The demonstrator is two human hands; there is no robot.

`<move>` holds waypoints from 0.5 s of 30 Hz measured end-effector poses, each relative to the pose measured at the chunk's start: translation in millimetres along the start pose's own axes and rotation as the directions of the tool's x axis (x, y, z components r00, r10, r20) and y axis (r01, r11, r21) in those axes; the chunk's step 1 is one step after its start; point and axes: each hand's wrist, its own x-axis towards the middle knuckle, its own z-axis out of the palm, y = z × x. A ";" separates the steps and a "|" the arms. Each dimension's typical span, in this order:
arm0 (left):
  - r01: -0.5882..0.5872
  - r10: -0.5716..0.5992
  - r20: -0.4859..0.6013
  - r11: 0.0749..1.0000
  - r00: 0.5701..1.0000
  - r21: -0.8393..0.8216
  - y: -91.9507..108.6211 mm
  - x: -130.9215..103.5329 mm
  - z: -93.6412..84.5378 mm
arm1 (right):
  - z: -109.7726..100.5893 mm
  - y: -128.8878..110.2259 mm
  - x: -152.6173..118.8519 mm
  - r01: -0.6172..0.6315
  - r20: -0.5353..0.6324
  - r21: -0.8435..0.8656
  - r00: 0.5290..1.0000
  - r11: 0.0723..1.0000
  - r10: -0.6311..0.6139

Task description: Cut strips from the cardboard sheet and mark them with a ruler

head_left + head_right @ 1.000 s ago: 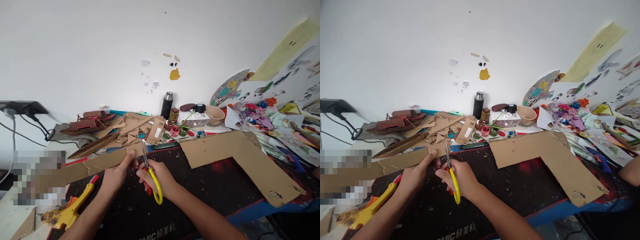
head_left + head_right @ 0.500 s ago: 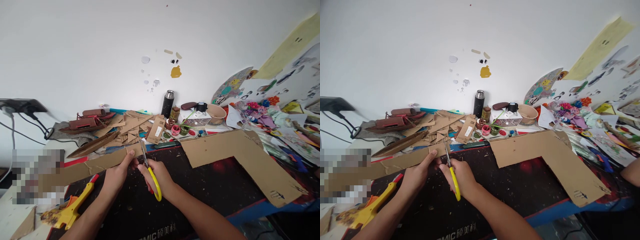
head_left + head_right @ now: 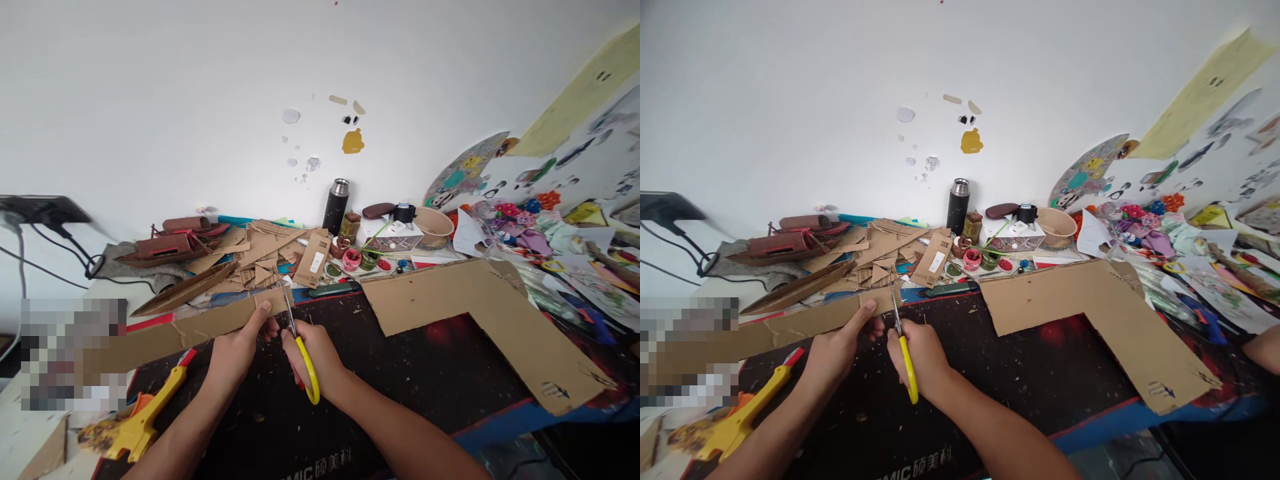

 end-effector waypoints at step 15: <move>0.023 -0.023 -0.001 0.997 1.000 -0.067 4.5 -0.1 4.6 | 5.2 5.6 0.1 0.024 -0.073 -0.004 0.997 1.000 -0.024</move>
